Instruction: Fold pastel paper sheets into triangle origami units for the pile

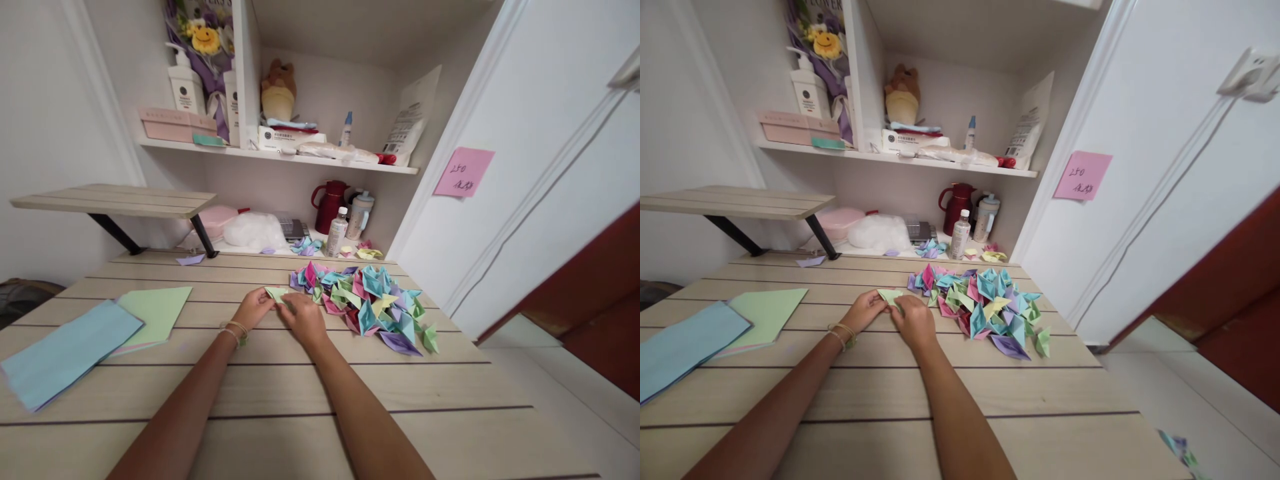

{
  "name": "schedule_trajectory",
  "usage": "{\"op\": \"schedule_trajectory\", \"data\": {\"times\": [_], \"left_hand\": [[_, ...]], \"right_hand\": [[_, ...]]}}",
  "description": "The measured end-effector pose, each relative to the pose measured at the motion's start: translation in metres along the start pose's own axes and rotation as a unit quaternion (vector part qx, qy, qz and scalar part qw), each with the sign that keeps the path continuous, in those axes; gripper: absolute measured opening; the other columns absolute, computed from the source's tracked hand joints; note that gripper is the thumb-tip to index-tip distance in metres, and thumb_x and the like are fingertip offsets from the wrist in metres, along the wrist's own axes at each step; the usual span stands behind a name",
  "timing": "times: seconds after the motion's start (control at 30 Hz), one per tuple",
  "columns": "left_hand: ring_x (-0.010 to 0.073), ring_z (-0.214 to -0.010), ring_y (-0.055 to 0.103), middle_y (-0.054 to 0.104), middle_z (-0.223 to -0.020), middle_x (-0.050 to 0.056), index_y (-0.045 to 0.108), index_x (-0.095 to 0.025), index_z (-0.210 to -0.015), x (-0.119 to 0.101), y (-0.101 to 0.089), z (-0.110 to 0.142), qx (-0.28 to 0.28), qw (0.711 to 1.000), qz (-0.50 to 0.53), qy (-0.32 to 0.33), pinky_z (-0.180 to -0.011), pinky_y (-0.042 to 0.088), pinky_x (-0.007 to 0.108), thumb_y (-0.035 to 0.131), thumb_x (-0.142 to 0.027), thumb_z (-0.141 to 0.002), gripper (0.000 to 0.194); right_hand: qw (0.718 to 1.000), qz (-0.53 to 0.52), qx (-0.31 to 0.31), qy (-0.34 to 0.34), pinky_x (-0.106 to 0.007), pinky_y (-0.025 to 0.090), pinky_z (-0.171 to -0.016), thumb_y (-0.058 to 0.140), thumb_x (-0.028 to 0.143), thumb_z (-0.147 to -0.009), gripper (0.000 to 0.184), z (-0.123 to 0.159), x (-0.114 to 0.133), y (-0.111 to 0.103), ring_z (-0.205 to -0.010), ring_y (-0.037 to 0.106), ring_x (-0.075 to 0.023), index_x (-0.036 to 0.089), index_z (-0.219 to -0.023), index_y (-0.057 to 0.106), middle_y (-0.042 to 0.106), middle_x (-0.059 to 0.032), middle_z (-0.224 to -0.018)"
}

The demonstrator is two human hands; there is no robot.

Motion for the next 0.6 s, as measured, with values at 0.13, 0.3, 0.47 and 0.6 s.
{"op": "schedule_trajectory", "data": {"times": [0.13, 0.3, 0.47, 0.6], "left_hand": [[0.0197, -0.079, 0.063, 0.069, -0.087, 0.009, 0.062, -0.011, -0.094, 0.001, 0.0, 0.0, -0.002, 1.0, 0.01, -0.008, -0.071, 0.049, 0.032, 0.062, -0.024, -0.064, 0.032], [0.0187, -0.077, 0.063, 0.069, -0.085, 0.008, 0.062, -0.011, -0.097, 0.001, 0.0, 0.0, -0.001, 1.0, 0.005, -0.004, -0.072, 0.05, 0.032, 0.061, -0.024, -0.066, 0.033], [0.0174, -0.074, 0.063, 0.068, -0.087, 0.007, 0.059, -0.013, -0.106, -0.001, 0.005, 0.002, 0.022, 0.999, -0.03, 0.021, -0.071, 0.052, 0.033, 0.058, -0.023, -0.069, 0.038], [0.0187, -0.079, 0.062, 0.064, -0.097, 0.009, 0.061, -0.014, -0.106, -0.007, 0.005, 0.003, 0.013, 0.997, -0.057, 0.051, -0.069, 0.053, 0.031, 0.058, -0.023, -0.069, 0.038]], "right_hand": [[0.998, 0.06, 0.013, -0.016, -0.026, 0.044, -0.078, 0.051, 0.023, -0.079, 0.022, 0.0, 0.008, 0.001, -0.088, 0.06, -0.0193, 0.019, -0.098, 0.062, 0.067, -0.0068, -0.095], [0.991, 0.132, 0.008, 0.032, -0.024, 0.044, -0.065, 0.047, 0.024, -0.08, 0.033, 0.0, 0.003, -0.002, -0.076, 0.063, -0.0186, 0.021, -0.112, 0.055, 0.068, -0.0061, -0.091], [0.982, 0.158, -0.002, 0.108, -0.024, 0.041, -0.058, 0.049, 0.024, -0.077, 0.037, 0.002, -0.009, -0.005, -0.064, 0.062, -0.0184, 0.024, -0.113, 0.055, 0.069, -0.0039, -0.078], [0.986, 0.072, -0.023, 0.152, -0.024, 0.042, -0.06, 0.05, 0.022, -0.073, 0.034, 0.003, -0.022, -0.006, -0.062, 0.061, -0.0169, 0.023, -0.106, 0.06, 0.069, -0.0023, -0.072]]}}
Point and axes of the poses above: each hand's wrist, its own z-axis away from the middle knuckle, its own y-axis out of the palm, x = y × z, the point moved 9 cm from there along -z, towards the middle knuckle
